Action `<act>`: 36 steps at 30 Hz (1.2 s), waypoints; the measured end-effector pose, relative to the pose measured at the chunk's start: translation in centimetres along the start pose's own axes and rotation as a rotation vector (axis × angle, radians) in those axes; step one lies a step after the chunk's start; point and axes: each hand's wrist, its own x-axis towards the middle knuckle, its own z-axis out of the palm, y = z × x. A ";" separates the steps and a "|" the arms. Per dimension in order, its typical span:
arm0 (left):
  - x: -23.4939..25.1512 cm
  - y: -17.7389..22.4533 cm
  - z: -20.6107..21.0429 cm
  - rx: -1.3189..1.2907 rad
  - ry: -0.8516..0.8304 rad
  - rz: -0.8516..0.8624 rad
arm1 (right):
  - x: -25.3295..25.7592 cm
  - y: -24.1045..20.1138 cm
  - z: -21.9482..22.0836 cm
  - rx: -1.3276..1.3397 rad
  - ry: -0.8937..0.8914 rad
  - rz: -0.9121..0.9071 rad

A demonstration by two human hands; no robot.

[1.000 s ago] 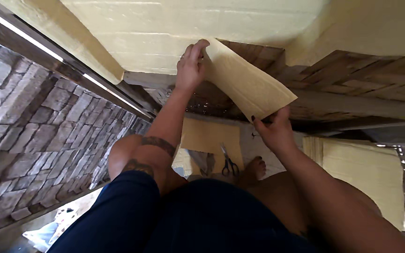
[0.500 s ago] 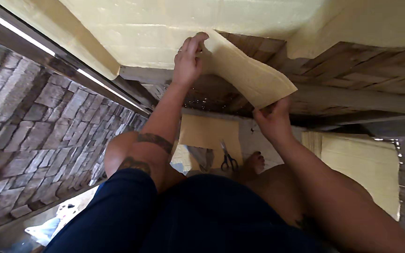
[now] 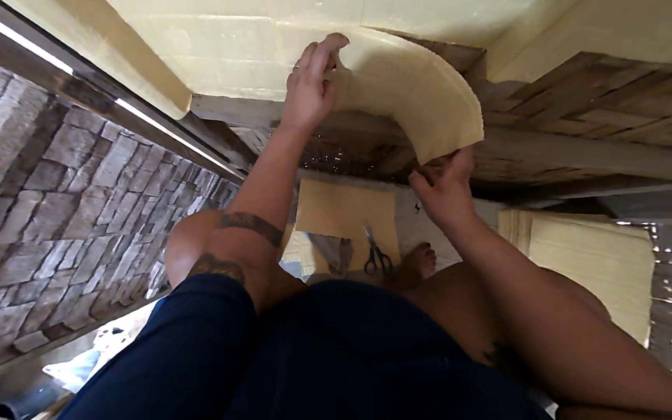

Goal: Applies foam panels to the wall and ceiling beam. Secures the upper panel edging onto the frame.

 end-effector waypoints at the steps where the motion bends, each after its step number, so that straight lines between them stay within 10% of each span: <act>1: 0.0 0.1 -0.1 0.003 -0.013 -0.011 | 0.0 -0.2 0.1 0.003 -0.005 0.008; 36: 0.5 4.0 1.5 0.045 -0.163 -0.051 | -0.4 -2.1 -0.5 -0.001 -0.082 0.059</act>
